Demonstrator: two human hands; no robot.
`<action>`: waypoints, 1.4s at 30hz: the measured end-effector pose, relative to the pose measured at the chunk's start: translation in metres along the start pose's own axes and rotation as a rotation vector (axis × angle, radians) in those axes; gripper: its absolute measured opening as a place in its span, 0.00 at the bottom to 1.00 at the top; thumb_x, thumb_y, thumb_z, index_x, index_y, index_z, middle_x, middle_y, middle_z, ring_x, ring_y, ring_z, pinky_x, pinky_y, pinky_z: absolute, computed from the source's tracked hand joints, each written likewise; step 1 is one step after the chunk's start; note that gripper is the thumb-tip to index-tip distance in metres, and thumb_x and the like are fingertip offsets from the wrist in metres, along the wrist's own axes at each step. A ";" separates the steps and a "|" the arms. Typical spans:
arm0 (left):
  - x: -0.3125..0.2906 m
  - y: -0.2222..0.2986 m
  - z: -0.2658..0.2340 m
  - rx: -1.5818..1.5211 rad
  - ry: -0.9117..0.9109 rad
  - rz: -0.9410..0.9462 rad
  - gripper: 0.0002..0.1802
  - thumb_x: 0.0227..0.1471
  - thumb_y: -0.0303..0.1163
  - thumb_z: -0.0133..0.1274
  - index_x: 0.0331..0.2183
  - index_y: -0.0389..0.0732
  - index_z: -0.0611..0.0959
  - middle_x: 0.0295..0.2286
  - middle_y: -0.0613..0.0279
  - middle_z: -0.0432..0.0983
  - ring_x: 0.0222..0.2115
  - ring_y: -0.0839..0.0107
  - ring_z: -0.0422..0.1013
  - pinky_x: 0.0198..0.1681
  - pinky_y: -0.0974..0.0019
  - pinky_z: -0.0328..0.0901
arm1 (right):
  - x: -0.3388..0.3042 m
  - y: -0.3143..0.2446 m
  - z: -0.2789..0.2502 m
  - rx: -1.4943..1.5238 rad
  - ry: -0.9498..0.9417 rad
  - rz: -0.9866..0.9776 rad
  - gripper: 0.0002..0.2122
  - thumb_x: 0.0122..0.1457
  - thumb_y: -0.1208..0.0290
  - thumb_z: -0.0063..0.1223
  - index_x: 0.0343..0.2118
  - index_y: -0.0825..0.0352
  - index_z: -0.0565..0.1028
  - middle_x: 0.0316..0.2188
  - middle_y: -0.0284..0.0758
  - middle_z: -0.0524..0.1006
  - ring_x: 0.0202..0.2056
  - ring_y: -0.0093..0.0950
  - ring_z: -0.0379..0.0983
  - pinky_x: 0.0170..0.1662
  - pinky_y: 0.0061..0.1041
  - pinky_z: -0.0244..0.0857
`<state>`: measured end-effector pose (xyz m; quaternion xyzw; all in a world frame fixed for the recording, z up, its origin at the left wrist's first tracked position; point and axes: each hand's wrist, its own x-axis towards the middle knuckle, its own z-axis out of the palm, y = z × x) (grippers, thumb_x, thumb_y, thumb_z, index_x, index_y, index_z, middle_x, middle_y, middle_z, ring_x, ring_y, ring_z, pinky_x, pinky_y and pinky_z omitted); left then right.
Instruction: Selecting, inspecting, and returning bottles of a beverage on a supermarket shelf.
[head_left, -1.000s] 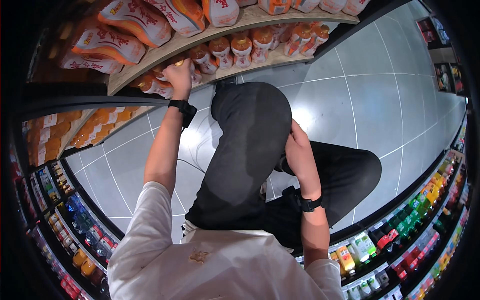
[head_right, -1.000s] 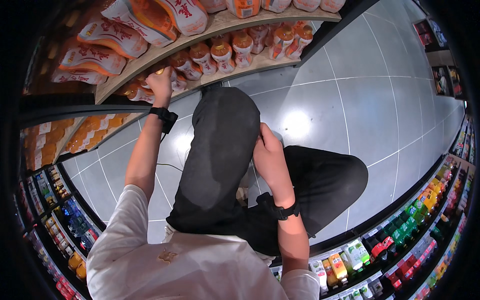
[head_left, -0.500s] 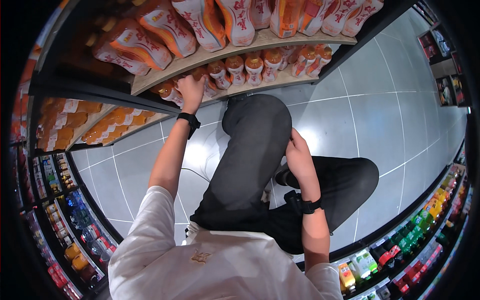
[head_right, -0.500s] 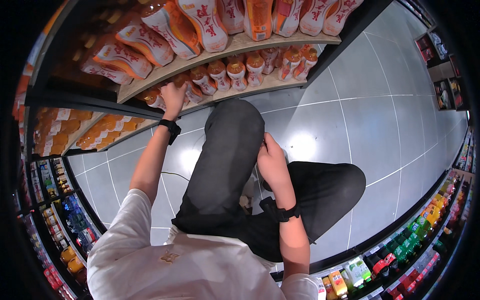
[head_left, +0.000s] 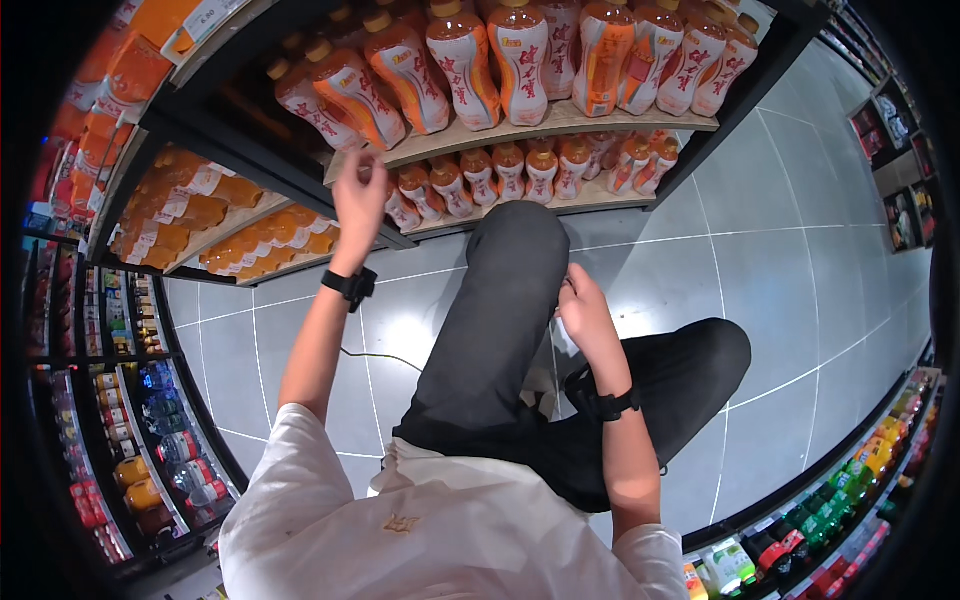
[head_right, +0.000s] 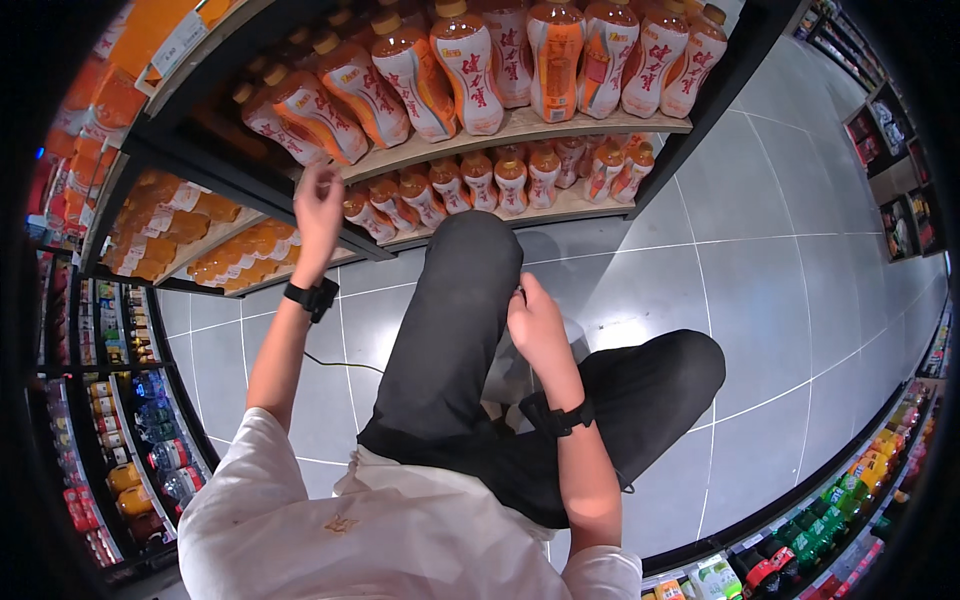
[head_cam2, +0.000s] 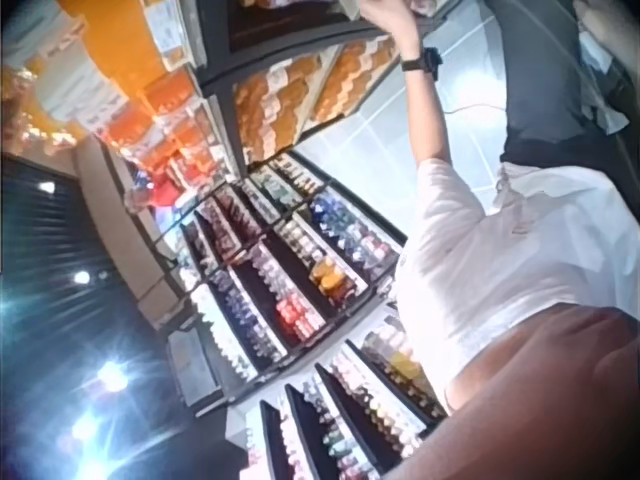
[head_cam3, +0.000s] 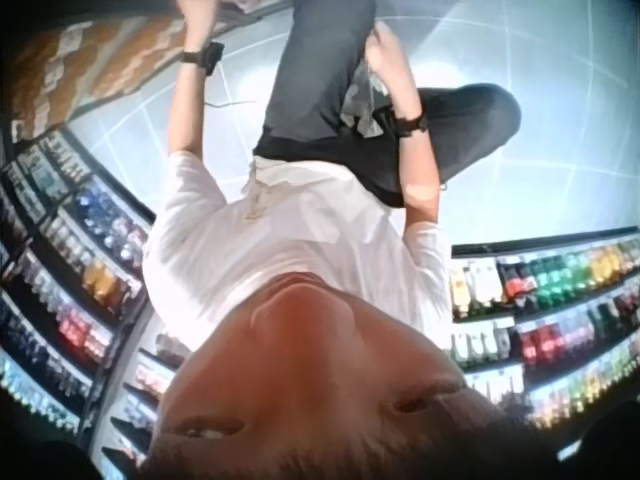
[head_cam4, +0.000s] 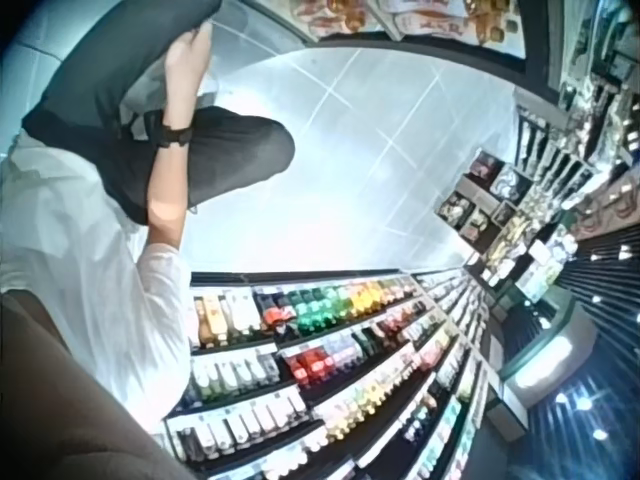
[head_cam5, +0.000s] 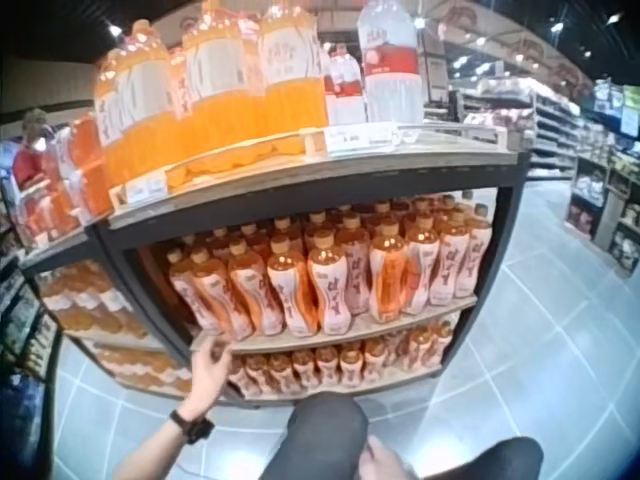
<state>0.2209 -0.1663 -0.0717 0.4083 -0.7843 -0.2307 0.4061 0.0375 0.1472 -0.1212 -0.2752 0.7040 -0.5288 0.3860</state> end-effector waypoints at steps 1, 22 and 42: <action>0.011 0.011 -0.010 -0.010 0.086 0.085 0.11 0.57 0.31 0.56 0.40 0.35 0.79 0.29 0.61 0.78 0.29 0.76 0.73 0.34 0.69 0.68 | 0.001 -0.001 0.002 -0.016 -0.008 0.001 0.11 0.62 0.74 0.42 0.45 0.71 0.72 0.33 0.53 0.77 0.36 0.47 0.75 0.42 0.35 0.66; 0.095 -0.014 0.032 -0.104 0.307 -0.095 0.32 0.45 0.45 0.70 0.42 0.31 0.76 0.40 0.51 0.79 0.41 0.62 0.75 0.46 0.62 0.67 | -0.021 -0.013 -0.007 -0.203 0.040 -0.070 0.18 0.63 0.67 0.45 0.52 0.73 0.69 0.39 0.58 0.77 0.45 0.55 0.73 0.50 0.45 0.66; -0.039 0.223 0.033 -1.418 -0.768 -0.371 0.42 0.58 0.67 0.44 0.56 0.39 0.67 0.42 0.53 0.74 0.37 0.59 0.76 0.45 0.46 0.72 | -0.027 -0.046 -0.040 0.723 -0.184 -0.231 0.21 0.71 0.55 0.40 0.55 0.66 0.69 0.42 0.39 0.77 0.42 0.29 0.77 0.39 0.31 0.75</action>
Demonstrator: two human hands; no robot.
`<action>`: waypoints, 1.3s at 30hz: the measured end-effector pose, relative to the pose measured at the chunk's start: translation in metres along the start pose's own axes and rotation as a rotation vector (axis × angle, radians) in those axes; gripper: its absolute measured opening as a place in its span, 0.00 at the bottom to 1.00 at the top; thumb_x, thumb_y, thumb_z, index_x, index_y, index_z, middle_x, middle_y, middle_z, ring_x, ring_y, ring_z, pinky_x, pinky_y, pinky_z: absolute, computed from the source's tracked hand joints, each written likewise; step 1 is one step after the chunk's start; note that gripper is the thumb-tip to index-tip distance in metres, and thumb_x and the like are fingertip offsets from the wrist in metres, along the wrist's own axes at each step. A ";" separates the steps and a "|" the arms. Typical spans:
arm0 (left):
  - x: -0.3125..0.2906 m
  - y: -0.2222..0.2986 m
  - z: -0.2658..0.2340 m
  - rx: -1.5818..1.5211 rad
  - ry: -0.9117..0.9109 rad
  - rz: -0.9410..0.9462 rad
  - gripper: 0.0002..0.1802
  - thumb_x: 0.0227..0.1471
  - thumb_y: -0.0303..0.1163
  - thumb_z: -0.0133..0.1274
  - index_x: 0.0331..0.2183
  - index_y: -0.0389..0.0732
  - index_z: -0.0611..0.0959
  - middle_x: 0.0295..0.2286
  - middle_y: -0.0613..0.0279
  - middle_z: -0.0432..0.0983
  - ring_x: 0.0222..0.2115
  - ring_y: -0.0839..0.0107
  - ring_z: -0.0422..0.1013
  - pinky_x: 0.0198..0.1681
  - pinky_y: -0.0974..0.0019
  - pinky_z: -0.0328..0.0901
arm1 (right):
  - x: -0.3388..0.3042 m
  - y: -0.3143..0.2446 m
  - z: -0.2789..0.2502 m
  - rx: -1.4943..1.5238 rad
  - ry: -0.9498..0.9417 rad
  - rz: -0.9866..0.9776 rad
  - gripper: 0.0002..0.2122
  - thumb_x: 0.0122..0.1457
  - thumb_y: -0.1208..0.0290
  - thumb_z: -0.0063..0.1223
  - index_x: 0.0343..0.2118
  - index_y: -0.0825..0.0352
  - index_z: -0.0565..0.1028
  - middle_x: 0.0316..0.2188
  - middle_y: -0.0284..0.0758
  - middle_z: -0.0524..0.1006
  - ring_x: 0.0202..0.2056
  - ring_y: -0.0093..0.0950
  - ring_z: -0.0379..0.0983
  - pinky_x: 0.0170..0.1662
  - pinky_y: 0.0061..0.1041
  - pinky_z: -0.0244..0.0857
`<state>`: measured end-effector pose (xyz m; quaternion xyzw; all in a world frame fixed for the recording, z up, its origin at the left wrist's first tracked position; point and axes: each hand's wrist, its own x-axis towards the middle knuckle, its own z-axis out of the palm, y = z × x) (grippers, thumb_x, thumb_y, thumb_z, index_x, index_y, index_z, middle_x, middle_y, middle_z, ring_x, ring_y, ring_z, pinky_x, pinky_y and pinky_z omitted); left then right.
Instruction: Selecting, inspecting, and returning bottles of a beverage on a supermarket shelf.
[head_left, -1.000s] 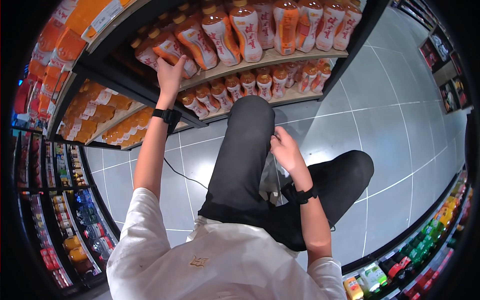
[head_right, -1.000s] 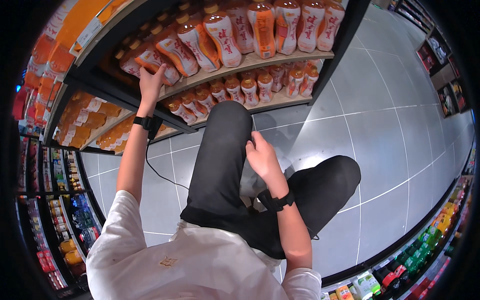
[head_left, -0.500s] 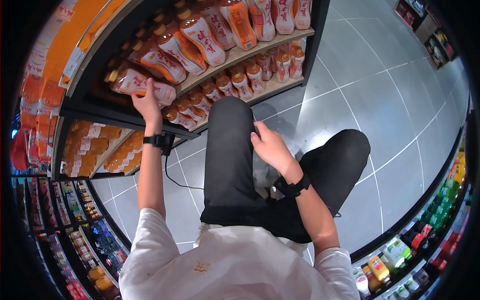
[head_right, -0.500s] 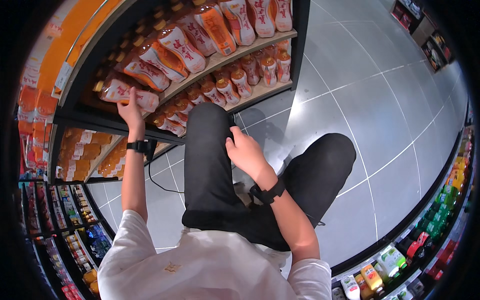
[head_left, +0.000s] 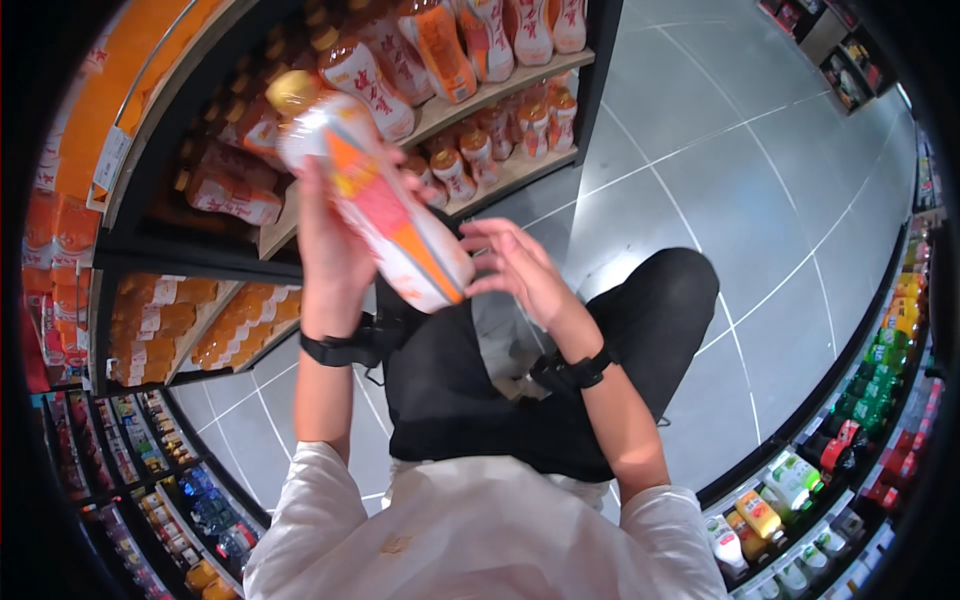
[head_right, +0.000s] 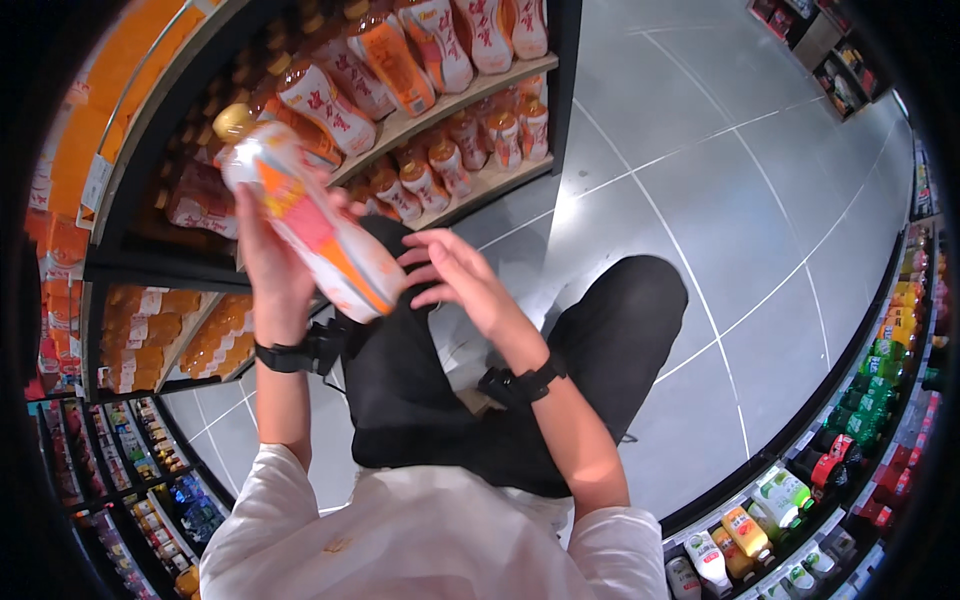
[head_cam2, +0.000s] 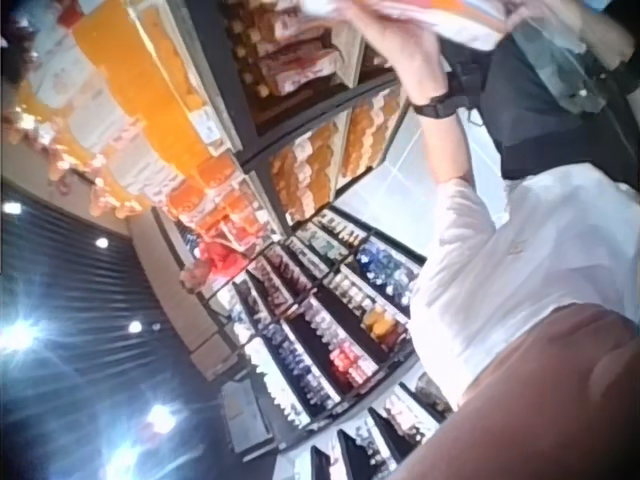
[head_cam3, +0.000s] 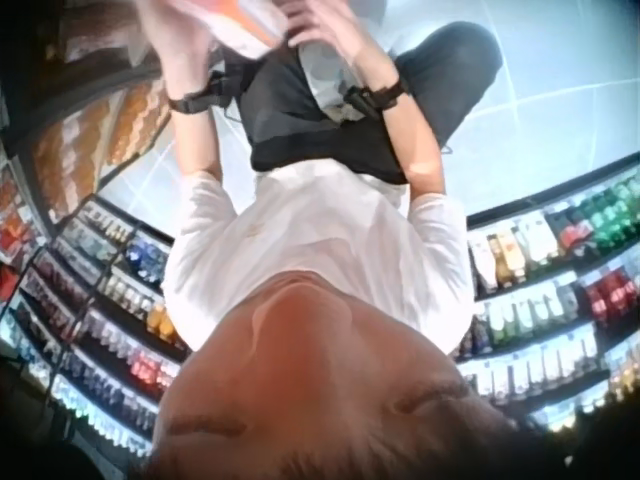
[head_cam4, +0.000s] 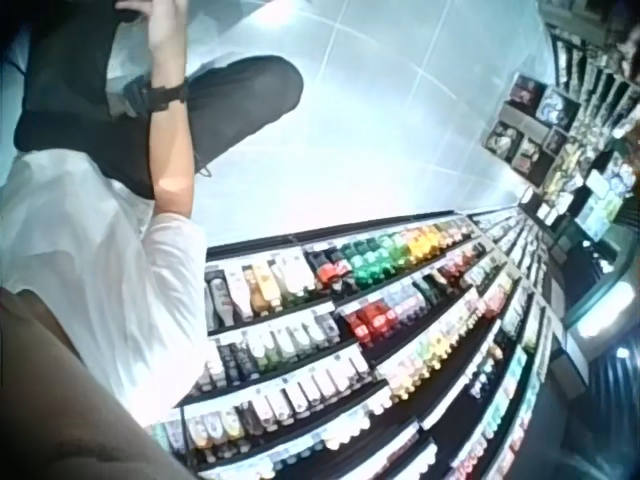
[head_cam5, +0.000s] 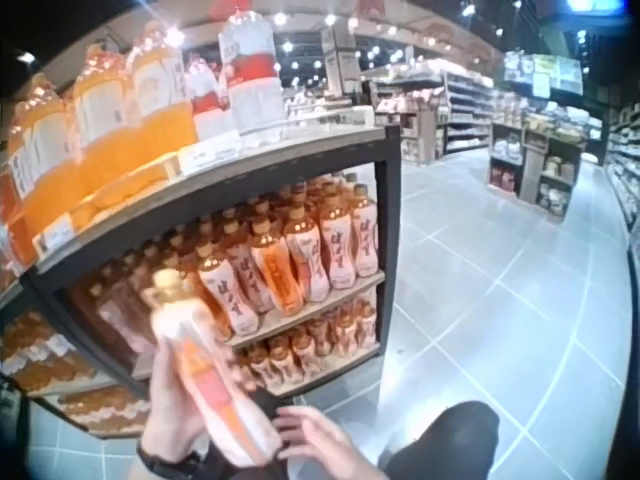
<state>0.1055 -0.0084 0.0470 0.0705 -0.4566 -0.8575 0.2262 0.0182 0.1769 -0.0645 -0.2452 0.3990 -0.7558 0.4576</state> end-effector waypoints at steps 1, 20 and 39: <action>0.007 -0.016 0.003 -0.028 -0.063 -0.026 0.44 0.58 0.68 0.42 0.56 0.37 0.67 0.45 0.52 0.73 0.39 0.58 0.76 0.45 0.46 0.72 | -0.001 -0.004 0.001 0.242 -0.057 0.036 0.22 0.72 0.53 0.36 0.57 0.66 0.67 0.44 0.40 0.76 0.43 0.31 0.77 0.39 0.33 0.76; 0.091 -0.072 0.052 -0.088 -0.095 0.066 0.17 0.61 0.45 0.48 0.42 0.41 0.72 0.40 0.56 0.73 0.41 0.60 0.75 0.45 0.52 0.72 | -0.034 -0.052 -0.052 0.371 0.099 -0.130 0.37 0.64 0.37 0.34 0.65 0.64 0.52 0.49 0.67 0.69 0.14 0.38 0.72 0.11 0.24 0.62; 0.090 -0.056 -0.007 -0.404 0.343 -0.111 0.19 0.58 0.48 0.52 0.36 0.40 0.78 0.33 0.54 0.77 0.32 0.58 0.77 0.37 0.53 0.74 | -0.004 -0.037 -0.006 0.425 -0.171 0.068 0.49 0.54 0.59 0.67 0.71 0.52 0.40 0.61 0.56 0.62 0.36 0.44 0.79 0.38 0.36 0.78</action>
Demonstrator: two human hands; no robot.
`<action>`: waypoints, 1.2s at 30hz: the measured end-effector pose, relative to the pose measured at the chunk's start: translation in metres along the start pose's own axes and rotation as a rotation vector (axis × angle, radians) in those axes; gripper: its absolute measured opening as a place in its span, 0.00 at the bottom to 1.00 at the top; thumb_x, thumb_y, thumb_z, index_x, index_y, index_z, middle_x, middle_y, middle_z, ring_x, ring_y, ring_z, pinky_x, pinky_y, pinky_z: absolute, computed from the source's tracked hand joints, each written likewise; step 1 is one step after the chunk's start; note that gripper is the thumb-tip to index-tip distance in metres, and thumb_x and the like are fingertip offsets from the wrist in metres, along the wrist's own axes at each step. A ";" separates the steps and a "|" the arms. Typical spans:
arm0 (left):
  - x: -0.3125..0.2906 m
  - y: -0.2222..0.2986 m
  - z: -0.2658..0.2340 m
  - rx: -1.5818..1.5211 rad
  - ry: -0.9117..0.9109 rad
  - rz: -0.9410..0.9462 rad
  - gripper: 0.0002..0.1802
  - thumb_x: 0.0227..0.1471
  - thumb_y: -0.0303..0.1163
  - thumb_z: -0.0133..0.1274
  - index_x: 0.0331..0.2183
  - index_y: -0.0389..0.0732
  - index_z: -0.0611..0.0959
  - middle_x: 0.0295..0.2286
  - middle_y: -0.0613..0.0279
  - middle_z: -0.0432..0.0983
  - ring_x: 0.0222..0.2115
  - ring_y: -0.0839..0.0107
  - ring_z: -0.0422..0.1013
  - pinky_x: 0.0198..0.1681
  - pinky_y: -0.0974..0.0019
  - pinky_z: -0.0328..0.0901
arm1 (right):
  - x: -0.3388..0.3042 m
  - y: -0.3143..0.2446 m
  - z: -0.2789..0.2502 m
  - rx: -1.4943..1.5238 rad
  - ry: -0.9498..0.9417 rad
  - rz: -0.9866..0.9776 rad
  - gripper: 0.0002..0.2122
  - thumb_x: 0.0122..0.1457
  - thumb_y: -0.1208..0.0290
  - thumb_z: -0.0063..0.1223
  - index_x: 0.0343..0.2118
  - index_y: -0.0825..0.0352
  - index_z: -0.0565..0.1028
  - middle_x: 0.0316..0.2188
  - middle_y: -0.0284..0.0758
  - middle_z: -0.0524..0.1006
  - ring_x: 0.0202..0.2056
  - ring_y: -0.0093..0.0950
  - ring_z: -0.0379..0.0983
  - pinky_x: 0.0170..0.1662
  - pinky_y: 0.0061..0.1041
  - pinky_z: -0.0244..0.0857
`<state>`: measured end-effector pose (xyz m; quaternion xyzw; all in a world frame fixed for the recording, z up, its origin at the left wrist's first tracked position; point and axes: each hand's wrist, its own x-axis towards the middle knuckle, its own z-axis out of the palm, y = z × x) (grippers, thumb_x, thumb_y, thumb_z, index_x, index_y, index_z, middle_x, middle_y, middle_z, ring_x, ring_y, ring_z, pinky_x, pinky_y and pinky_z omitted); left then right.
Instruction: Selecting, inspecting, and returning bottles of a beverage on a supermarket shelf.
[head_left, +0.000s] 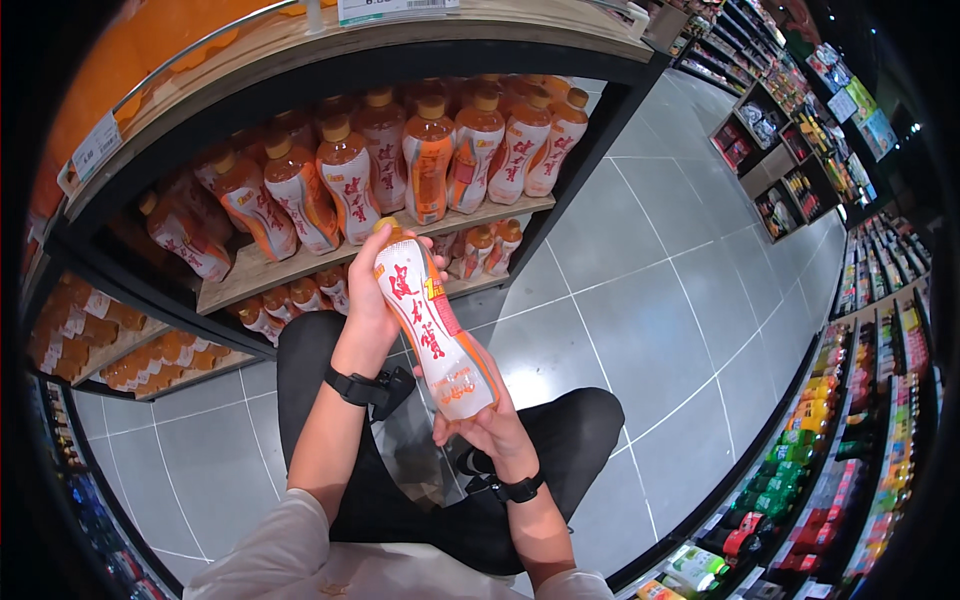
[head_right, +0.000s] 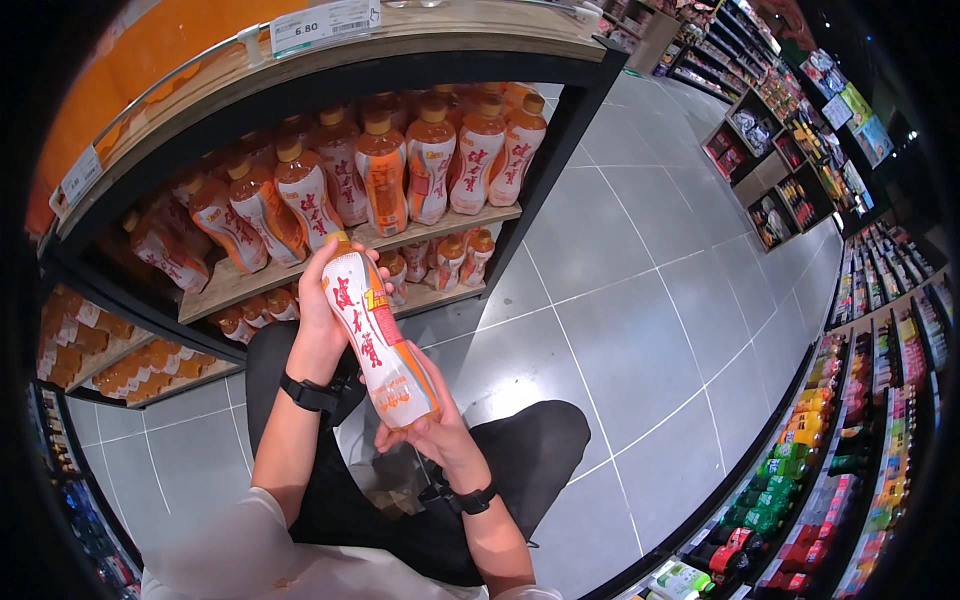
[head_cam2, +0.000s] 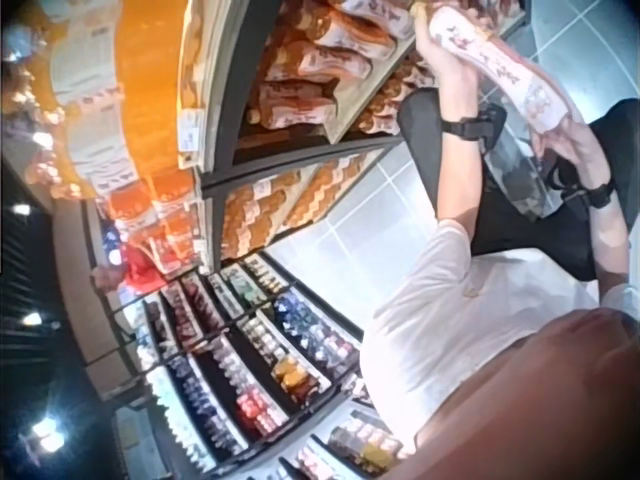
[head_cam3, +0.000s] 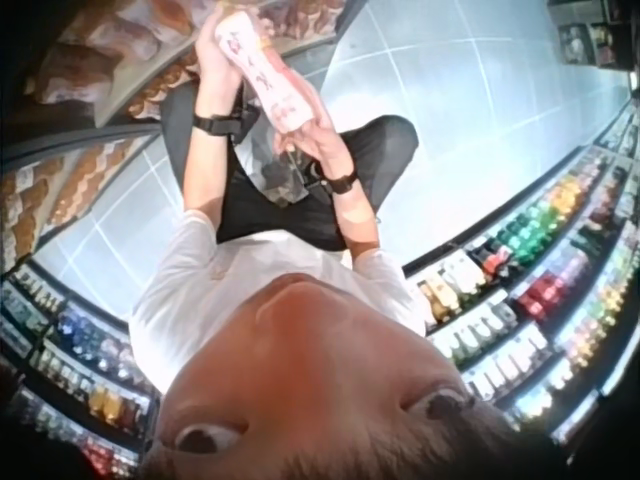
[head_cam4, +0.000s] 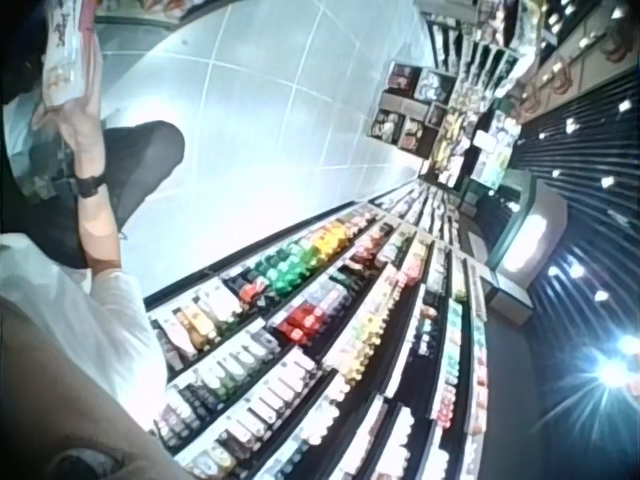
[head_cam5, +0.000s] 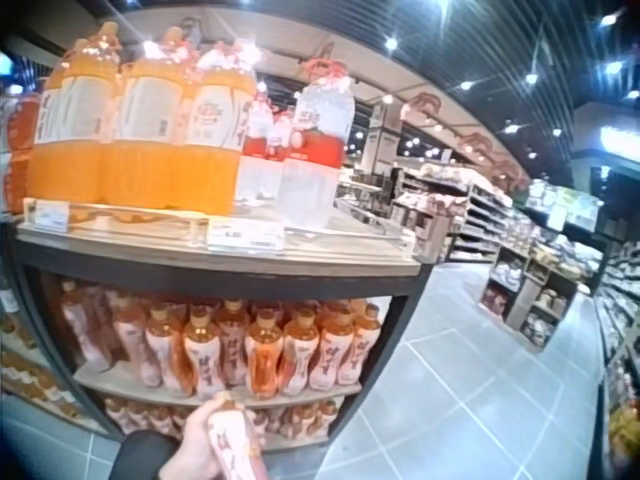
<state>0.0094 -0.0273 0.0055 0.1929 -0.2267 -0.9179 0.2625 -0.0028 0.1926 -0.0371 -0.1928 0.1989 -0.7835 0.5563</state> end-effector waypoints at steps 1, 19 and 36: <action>0.000 0.000 -0.001 0.003 -0.002 -0.003 0.19 0.58 0.48 0.52 0.36 0.40 0.78 0.33 0.54 0.77 0.32 0.58 0.77 0.37 0.53 0.74 | 0.000 0.001 0.000 0.001 0.001 -0.005 0.49 0.54 0.59 0.67 0.71 0.52 0.40 0.61 0.56 0.62 0.36 0.44 0.79 0.38 0.36 0.78; -0.032 -0.001 0.024 0.330 -0.277 0.335 0.19 0.61 0.48 0.44 0.39 0.41 0.70 0.34 0.55 0.71 0.34 0.59 0.76 0.38 0.53 0.73 | -0.003 -0.001 -0.012 -0.133 0.176 -0.113 0.39 0.56 0.42 0.59 0.58 0.70 0.59 0.46 0.47 0.74 0.34 0.38 0.79 0.34 0.38 0.77; -0.046 -0.008 0.029 0.539 -0.666 0.350 0.21 0.52 0.42 0.56 0.37 0.33 0.74 0.34 0.47 0.74 0.36 0.55 0.77 0.41 0.55 0.72 | -0.001 0.020 -0.032 -0.019 0.526 -0.107 0.27 0.69 0.45 0.30 0.40 0.68 0.69 0.34 0.45 0.77 0.27 0.37 0.77 0.24 0.35 0.73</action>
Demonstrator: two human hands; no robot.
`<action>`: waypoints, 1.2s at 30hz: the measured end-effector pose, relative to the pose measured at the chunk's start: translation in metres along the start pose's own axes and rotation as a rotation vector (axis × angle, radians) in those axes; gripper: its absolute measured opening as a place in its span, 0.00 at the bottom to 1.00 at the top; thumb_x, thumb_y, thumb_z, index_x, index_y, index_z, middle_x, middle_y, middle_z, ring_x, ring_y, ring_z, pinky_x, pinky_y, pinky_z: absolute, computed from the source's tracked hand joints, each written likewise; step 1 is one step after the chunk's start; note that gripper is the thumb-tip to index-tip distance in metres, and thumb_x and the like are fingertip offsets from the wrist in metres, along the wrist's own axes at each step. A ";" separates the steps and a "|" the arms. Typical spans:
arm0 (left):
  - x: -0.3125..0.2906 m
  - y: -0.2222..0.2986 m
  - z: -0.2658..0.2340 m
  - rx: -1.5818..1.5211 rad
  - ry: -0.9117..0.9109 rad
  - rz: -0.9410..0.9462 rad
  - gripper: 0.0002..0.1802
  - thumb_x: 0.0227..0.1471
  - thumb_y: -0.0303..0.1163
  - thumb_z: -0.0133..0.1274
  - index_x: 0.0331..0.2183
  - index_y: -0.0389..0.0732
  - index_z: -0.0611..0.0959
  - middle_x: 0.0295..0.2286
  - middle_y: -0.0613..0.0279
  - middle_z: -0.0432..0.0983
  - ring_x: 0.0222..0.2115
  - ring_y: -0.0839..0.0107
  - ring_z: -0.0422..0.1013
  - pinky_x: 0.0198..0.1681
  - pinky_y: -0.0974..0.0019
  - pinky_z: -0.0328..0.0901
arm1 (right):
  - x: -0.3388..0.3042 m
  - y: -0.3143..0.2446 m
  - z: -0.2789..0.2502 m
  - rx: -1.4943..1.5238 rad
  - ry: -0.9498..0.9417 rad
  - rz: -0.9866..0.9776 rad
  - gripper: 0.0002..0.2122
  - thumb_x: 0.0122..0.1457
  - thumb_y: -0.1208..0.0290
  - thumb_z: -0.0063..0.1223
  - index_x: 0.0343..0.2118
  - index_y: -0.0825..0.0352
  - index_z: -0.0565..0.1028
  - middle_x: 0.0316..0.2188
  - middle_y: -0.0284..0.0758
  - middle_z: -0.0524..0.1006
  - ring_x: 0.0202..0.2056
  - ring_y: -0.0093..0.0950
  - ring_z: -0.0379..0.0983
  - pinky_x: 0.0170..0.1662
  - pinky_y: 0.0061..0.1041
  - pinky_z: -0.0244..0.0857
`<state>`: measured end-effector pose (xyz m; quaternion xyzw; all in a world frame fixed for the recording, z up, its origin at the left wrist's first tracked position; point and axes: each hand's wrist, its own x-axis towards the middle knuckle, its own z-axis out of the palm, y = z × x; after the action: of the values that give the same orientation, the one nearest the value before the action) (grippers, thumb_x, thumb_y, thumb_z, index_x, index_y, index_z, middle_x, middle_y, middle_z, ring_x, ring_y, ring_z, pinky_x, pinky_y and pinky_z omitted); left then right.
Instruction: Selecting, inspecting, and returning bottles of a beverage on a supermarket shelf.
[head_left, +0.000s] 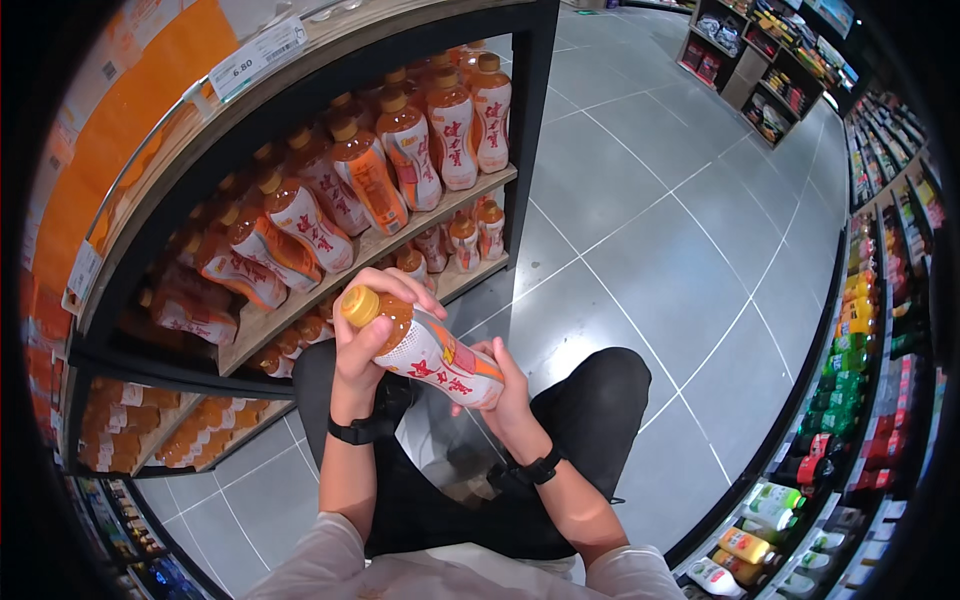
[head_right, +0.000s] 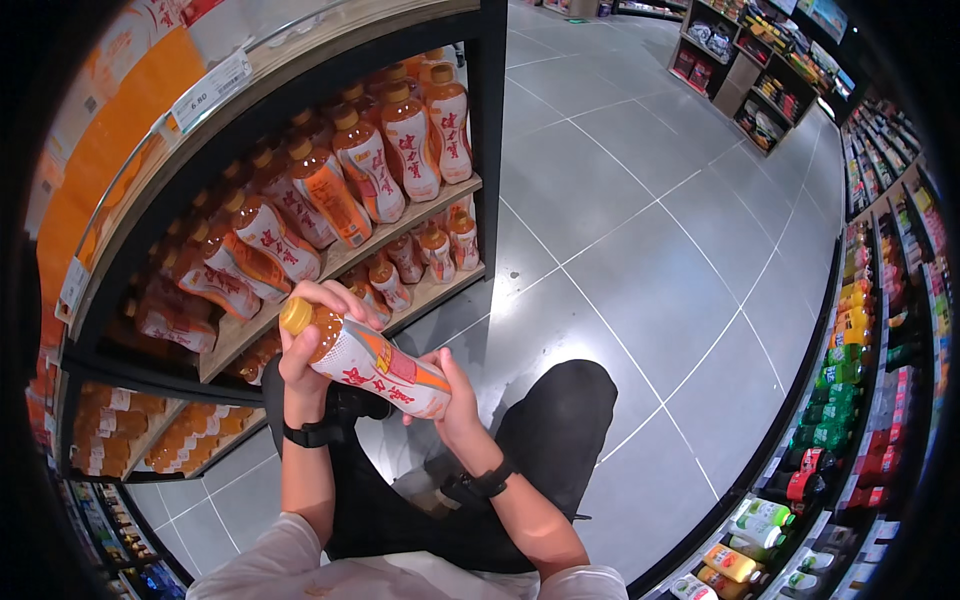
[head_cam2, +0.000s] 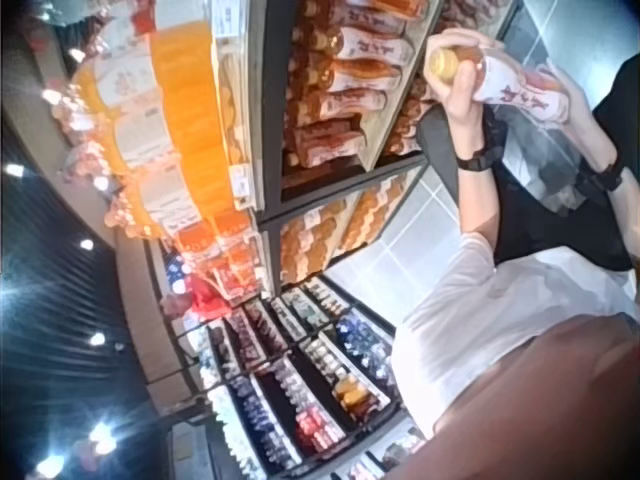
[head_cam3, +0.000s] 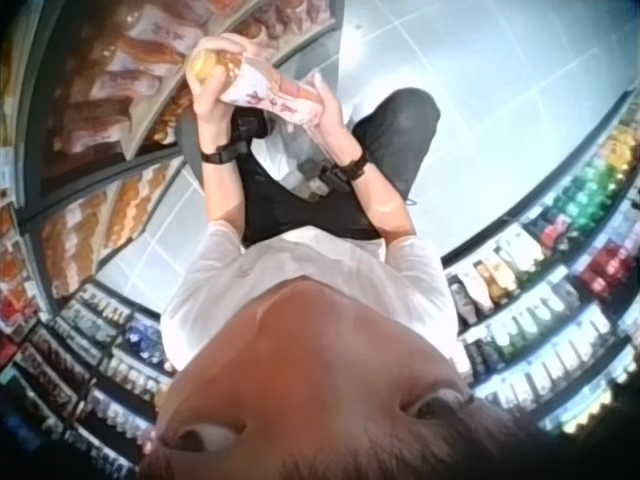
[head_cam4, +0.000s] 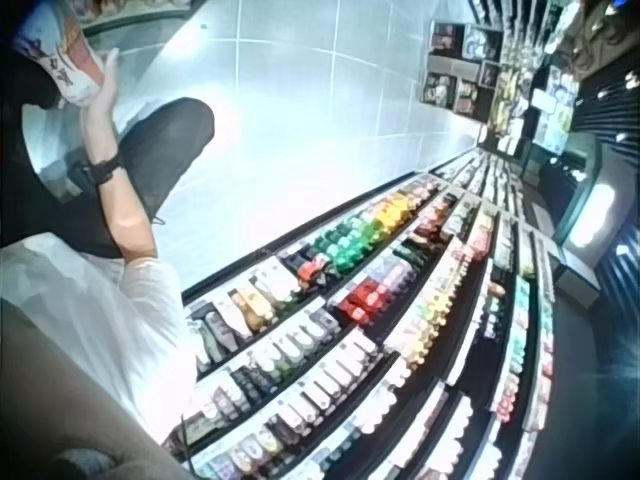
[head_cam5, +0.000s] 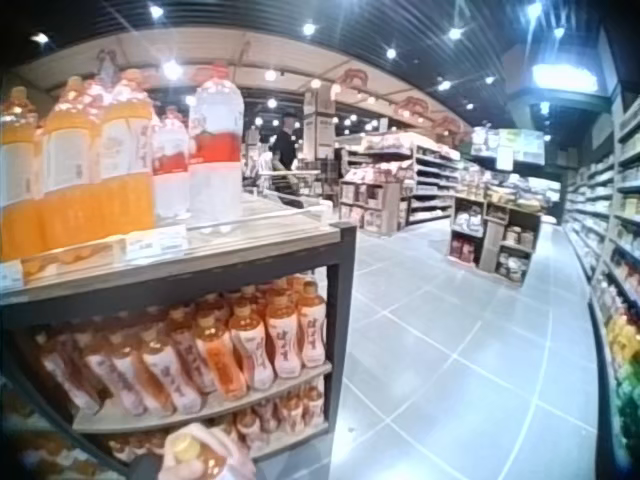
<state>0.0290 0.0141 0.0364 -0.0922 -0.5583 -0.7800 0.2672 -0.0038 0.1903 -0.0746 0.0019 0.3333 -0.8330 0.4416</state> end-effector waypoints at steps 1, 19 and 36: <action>-0.001 0.001 -0.002 -0.011 -0.063 -0.033 0.22 0.51 0.43 0.57 0.36 0.32 0.76 0.33 0.47 0.75 0.36 0.54 0.77 0.41 0.54 0.72 | -0.001 -0.001 -0.001 0.004 0.000 0.019 0.27 0.69 0.44 0.30 0.38 0.68 0.70 0.32 0.45 0.77 0.25 0.37 0.77 0.22 0.34 0.72; -0.008 0.011 -0.007 -0.038 -0.215 -0.066 0.20 0.48 0.42 0.54 0.31 0.32 0.78 0.28 0.49 0.73 0.31 0.52 0.76 0.41 0.48 0.73 | 0.005 0.011 -0.017 -0.095 -0.085 -0.133 0.23 0.69 0.51 0.35 0.37 0.70 0.74 0.37 0.43 0.79 0.40 0.28 0.77 0.47 0.25 0.68; -0.006 -0.007 -0.009 -0.075 -0.117 -0.104 0.19 0.50 0.38 0.51 0.34 0.29 0.79 0.30 0.46 0.75 0.33 0.52 0.77 0.40 0.56 0.71 | 0.006 0.001 -0.020 0.011 -0.038 -0.199 0.19 0.67 0.56 0.38 0.33 0.70 0.71 0.35 0.46 0.79 0.38 0.33 0.77 0.47 0.29 0.69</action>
<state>0.0325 0.0091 0.0249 -0.1184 -0.5474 -0.8064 0.1896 -0.0119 0.1966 -0.0922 -0.0446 0.3187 -0.8745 0.3628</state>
